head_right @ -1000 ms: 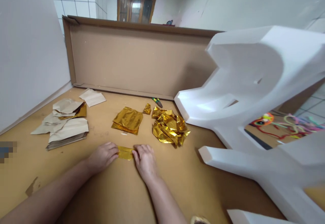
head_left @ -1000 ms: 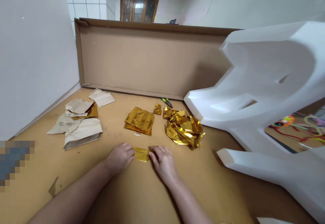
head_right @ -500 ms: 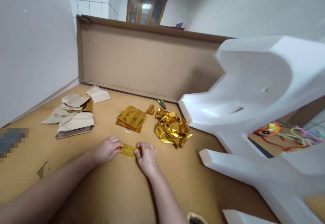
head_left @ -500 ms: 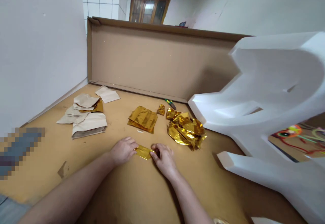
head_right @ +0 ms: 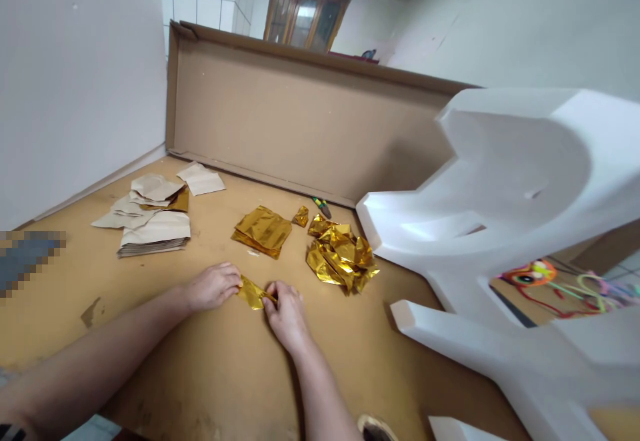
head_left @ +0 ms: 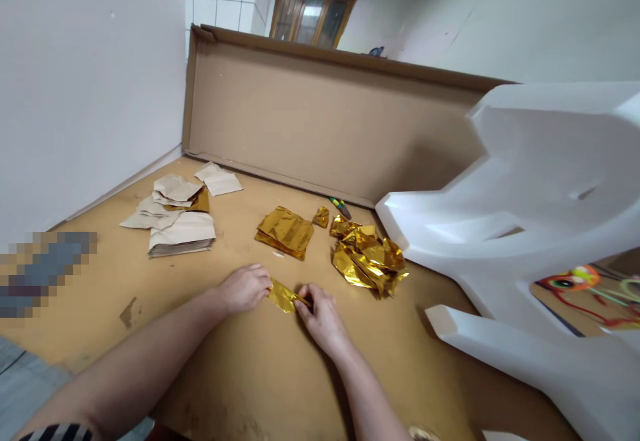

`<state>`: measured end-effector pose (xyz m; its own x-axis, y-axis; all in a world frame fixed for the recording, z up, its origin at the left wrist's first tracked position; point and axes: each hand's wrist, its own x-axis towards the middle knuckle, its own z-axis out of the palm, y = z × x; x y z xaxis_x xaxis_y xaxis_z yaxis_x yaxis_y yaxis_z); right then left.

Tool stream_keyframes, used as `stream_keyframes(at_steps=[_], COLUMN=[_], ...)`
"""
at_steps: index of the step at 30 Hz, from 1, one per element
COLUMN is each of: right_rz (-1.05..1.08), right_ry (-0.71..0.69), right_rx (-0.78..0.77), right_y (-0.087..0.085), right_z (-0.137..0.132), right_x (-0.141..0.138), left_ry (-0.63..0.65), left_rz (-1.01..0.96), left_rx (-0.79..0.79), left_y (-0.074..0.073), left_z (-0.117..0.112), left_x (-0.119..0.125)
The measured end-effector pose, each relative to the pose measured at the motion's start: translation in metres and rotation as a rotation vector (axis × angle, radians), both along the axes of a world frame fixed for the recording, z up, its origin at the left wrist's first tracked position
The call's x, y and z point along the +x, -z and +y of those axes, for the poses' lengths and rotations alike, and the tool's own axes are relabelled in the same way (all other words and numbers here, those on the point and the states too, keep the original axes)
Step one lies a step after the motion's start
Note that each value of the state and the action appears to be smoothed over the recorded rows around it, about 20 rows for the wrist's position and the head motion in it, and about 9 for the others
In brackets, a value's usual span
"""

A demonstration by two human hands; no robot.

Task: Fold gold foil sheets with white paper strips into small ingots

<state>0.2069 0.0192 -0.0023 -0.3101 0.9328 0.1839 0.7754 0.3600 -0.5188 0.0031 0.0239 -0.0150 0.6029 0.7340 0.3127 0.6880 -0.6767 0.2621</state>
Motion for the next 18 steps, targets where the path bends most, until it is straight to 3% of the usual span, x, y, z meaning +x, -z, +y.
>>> stream_keyframes(at_steps=[5,9,13,18], right_rz=[0.204,0.28,0.228,0.005], right_ry=[-0.065,-0.077,-0.084,-0.162], right_rx=[-0.045,0.042,0.212,0.433], right_y=[0.0,-0.004,-0.005,-0.011], right_z=[-0.004,-0.007,-0.009,-0.014], right_x=[-0.001,-0.002,0.0,-0.004], left_ry=[-0.041,-0.06,-0.051,-0.061], left_rz=[-0.157,-0.224,-0.172,-0.166], left_rx=[0.057,0.108,0.063,0.11], left_y=[-0.002,-0.003,-0.001,-0.006], left_z=[-0.003,-0.001,0.004,0.001], left_x=[-0.002,-0.005,-0.008,-0.008])
